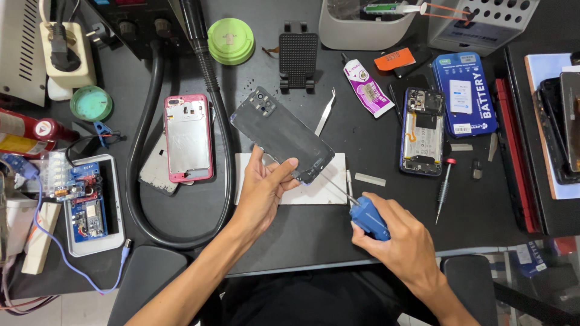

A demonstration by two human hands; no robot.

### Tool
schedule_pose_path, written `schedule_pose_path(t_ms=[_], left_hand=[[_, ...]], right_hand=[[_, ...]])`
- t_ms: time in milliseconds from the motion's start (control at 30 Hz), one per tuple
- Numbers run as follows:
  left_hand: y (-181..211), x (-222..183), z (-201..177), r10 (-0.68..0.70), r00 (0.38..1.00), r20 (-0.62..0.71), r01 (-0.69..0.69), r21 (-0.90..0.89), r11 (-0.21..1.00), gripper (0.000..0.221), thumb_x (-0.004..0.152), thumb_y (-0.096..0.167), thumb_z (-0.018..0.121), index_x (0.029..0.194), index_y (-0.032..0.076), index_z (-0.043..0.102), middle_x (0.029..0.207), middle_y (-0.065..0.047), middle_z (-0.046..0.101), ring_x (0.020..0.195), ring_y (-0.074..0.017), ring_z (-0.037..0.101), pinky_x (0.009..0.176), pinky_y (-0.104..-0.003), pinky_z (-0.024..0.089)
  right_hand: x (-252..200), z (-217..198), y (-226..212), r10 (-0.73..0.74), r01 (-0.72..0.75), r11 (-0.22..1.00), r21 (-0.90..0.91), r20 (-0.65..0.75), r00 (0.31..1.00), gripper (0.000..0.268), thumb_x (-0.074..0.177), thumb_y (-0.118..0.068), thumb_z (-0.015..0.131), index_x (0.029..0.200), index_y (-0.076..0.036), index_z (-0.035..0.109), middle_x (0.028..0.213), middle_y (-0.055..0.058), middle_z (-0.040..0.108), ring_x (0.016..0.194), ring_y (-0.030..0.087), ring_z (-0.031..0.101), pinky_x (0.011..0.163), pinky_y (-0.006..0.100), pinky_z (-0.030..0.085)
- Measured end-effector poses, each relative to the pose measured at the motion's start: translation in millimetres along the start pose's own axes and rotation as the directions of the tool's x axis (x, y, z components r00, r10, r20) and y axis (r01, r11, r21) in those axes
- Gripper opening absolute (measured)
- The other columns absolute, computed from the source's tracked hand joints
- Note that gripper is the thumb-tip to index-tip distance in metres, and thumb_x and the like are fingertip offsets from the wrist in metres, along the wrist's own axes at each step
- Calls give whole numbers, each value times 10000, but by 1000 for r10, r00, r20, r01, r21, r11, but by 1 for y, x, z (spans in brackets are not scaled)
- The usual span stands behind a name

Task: The person uses a white plastic spudger and a blue electric screwdriver to pry and separate the back cover of a black smartphone. They repeatedly work along the edges and around the camera module to release the frame, then set the cover aside and briefly handle other disassembled phone parts on the workbench.

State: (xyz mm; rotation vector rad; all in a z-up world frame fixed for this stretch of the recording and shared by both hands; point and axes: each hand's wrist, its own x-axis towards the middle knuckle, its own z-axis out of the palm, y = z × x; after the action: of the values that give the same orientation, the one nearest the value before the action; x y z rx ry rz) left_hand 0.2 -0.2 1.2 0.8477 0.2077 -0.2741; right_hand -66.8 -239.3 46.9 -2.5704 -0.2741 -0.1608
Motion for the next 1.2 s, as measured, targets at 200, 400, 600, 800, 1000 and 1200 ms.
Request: schedule_pose_path(t_ms=[200,400,600,800,1000,1200], left_hand=[[0,1,-4,-4,1000,10,4,70,998,544,968,40,687,1447,112,439,1015,-63,730,833,-101,703,751,-265,583],[6,3,-1,-24,1000,4,24,69,997,516,918,27,657,1380,88,436,1005,-83,755,849,-145,744,751,-290,613],[13,1,-3,-100,995,8,100,12,995,519,847,67,588,1348,83,454,1054,-61,688,893,-142,739,625,-377,650],[16,5,-8,-69,996,50,67,40,997,498,917,81,603,1395,94,464,1033,-87,648,730,-173,682,481,-345,529],[27,6,-8,-105,994,22,103,88,991,500,878,77,579,1373,115,519,900,-49,622,632,-127,627,371,-301,454],[23,9,-16,-106,994,-3,106,121,987,495,863,45,582,1357,67,573,905,-18,604,684,-92,591,438,-273,467]], right_hand=[[3,-5,4,61,-62,998,-14,-35,997,507,738,-261,813,1193,-76,687,978,121,723,794,323,732,662,407,578],[6,-8,8,93,-93,995,-43,-6,996,519,732,-271,817,1195,-74,687,960,114,723,784,320,734,663,408,583],[9,-11,12,77,-77,997,-11,0,997,531,746,-241,810,1217,-42,665,977,132,698,779,306,725,663,398,578],[4,-5,12,-117,114,991,71,42,992,531,709,-198,818,1202,-58,677,971,112,693,790,277,714,690,361,581],[1,-4,9,-123,122,992,29,29,992,535,705,-199,824,1203,-56,690,945,92,704,776,245,709,683,341,572],[1,1,3,-203,204,979,-15,54,978,547,673,-202,841,1179,-54,697,953,109,720,788,272,702,693,363,565]])
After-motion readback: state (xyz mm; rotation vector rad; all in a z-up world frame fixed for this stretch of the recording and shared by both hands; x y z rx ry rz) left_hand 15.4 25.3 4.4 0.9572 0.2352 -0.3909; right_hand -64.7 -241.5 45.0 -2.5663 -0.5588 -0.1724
